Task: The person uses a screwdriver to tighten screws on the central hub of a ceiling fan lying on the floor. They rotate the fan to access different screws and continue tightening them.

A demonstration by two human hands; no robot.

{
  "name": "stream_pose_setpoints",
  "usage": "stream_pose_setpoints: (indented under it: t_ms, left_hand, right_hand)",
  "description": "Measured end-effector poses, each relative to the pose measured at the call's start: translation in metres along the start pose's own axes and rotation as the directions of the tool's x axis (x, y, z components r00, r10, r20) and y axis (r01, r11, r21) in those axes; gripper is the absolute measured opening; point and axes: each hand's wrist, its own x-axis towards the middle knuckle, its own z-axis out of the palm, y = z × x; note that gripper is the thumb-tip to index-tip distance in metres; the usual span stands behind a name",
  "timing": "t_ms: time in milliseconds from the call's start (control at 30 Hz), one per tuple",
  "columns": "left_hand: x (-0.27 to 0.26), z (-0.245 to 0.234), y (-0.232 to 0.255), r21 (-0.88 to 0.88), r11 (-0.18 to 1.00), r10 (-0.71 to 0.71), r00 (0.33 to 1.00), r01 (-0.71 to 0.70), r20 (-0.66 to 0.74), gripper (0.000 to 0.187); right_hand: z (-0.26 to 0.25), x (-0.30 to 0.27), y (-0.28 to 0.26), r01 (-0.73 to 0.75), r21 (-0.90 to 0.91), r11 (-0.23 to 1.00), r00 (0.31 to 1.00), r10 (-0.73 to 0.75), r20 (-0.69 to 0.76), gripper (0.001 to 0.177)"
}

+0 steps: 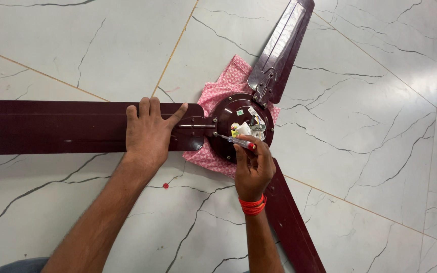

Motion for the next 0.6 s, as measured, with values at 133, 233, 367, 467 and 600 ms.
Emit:
stream_pose_setpoints:
  t_ms: [133,233,367,467,600]
  left_hand:
    - [0.0,-0.001,0.0,-0.007,1.0,-0.006,1.0,0.006,0.009,0.1]
    - [-0.001,-0.002,0.0,-0.008,1.0,-0.012,1.0,0.012,-0.006,0.099]
    - [0.002,-0.005,0.0,-0.02,1.0,-0.023,1.0,0.023,-0.002,0.099]
    - [-0.002,-0.004,0.002,-0.059,0.998,-0.036,0.999,0.036,0.01,0.1]
    - [-0.001,-0.004,0.001,-0.071,0.997,-0.04,0.999,0.038,-0.023,0.102]
  right_hand:
    - [0.002,-0.003,0.004,-0.029,0.002,1.0,1.0,0.029,0.0,0.035]
    - [0.002,-0.004,0.006,-0.023,0.02,1.0,1.0,0.023,-0.004,0.04]
    - [0.003,0.005,0.01,-0.014,-0.059,0.998,1.0,0.013,-0.012,0.044]
    - [0.001,0.013,0.007,-0.057,-0.064,0.996,0.998,0.058,0.018,0.042]
    - [0.005,0.036,0.001,-0.142,0.035,0.989,0.988,0.139,0.065,0.042]
